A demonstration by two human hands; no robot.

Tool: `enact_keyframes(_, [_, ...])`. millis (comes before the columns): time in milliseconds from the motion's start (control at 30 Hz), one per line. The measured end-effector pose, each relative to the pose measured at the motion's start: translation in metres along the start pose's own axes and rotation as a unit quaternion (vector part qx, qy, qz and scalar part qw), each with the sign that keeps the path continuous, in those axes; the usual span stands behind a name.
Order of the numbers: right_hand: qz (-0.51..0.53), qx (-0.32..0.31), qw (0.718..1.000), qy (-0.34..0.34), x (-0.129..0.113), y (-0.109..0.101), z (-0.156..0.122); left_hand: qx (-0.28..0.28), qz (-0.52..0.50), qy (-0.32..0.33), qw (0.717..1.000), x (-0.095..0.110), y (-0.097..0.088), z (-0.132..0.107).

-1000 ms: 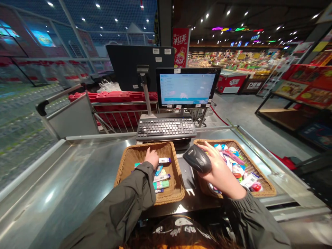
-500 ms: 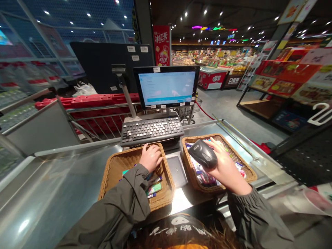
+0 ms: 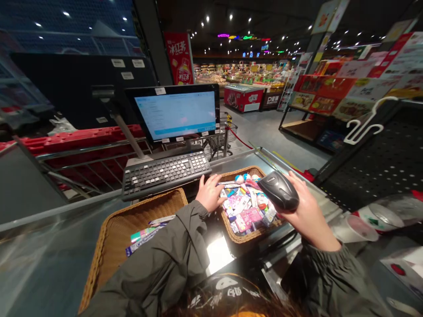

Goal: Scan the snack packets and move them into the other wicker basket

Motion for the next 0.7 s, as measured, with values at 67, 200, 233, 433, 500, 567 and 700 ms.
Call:
enact_keyframes(67, [-0.003, 0.0, 1.0, 0.011, 0.009, -0.005, -0.006, -0.014, -0.006, 0.012, 1.0, 0.009, 0.007, 0.017])
enact_keyframes(200, [-0.014, 0.0, 0.999, 0.04, 0.027, -0.012, -0.015, -0.033, -0.011, 0.031, 0.999, 0.025, 0.02, 0.049])
enact_keyframes(233, [-0.014, -0.001, 0.999, 0.044, 0.031, -0.013, -0.016, -0.036, -0.01, 0.035, 0.999, 0.028, 0.023, 0.057])
enact_keyframes(433, [0.003, -0.017, 0.998, 0.065, 0.047, -0.013, -0.018, -0.045, 0.011, 0.071, 0.996, 0.042, 0.044, 0.096])
enact_keyframes(500, [0.009, -0.023, 0.997, 0.071, 0.051, -0.012, -0.017, -0.043, 0.018, 0.077, 0.996, 0.046, 0.051, 0.106])
enact_keyframes(567, [0.014, -0.03, 0.997, 0.076, 0.057, -0.011, -0.016, -0.039, 0.024, 0.084, 0.995, 0.049, 0.058, 0.117])
enact_keyframes(700, [0.025, -0.041, 0.995, 0.087, 0.068, -0.01, -0.016, -0.038, 0.045, 0.096, 0.994, 0.056, 0.073, 0.141])
Point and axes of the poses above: each hand's wrist, its own z-axis towards the middle knuckle, its own y-axis out of the palm, x = y × z, the point moved 1 cm from there along z, towards the middle knuckle, and after that the axes turned 6 degrees about -x, right-handed, at the moved point
